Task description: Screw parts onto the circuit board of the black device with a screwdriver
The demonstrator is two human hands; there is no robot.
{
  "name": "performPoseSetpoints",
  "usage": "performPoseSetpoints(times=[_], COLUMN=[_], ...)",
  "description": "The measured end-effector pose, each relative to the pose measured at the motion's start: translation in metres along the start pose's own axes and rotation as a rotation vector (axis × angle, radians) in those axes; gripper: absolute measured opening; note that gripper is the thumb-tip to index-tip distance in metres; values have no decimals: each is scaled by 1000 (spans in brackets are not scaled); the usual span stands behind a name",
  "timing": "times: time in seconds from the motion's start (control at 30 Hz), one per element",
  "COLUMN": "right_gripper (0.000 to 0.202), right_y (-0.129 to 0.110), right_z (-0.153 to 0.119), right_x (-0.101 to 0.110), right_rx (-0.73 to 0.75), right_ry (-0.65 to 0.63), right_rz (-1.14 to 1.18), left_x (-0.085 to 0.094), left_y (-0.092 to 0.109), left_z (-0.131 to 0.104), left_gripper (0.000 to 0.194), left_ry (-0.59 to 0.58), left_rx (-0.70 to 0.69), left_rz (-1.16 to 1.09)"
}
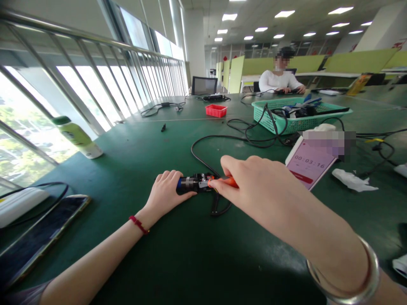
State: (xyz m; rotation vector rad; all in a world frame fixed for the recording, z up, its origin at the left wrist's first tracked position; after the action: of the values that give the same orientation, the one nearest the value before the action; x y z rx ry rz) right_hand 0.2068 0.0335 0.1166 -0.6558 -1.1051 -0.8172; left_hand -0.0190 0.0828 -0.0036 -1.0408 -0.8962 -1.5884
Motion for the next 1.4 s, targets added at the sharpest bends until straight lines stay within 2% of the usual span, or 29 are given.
performPoseSetpoints(times=[0.07,0.27,0.4,0.57,0.7,0.73,0.83,0.97,1.1,1.17,1.27,1.4], right_gripper=[32,14,13,29,9,7,14,1,23,21,13,30], right_y=[-4,-8,-6,-12,-16,-16,-14,-15,-20,-20,-18,-12], right_z=[-2,-3,0,1,-2,-3,-4,-2,2,3,3,-1], right_x=[-1,3,3,-2,-3,-2,1,6,5,3,0,0], right_rx=[5,93,55,-25,55,78,88,-32,-133,-145,-103,-35], right_ry=[40,110,123,119,163,160,144,77,23,57,96,70], right_rz=[-11,-95,-70,-34,-69,-63,-54,-112,-145,-165,-127,-61], left_x=[-1,-1,-1,1,2,2,1,-1,-1,-1,-1,-1], left_y=[0,0,1,2,2,2,1,1,2,1,1,1], left_z=[0,0,0,0,0,0,0,0,0,0,0,0], left_gripper=[47,48,48,48,48,48,48,49,48,48,48,49], left_ry=[0,6,1,-10,-9,-9,-4,0,-1,0,1,2], left_rx=[6,-1,3,5,4,5,4,1,2,1,-1,-1], left_rz=[-9,-15,4,-4,8,10,13,17,24,26,27,29])
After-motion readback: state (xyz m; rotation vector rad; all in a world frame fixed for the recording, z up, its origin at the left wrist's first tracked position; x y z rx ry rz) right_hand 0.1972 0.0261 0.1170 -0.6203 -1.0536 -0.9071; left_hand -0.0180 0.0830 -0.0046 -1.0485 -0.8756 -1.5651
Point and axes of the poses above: each hand's wrist, its own z-axis towards the middle knuckle, its own x-axis out of the back of the hand, y = z × x, the point moved 1 cm from there along z, towards the middle knuckle, and after that the axes turned 7 degrees about x, right-handed, at the moved point
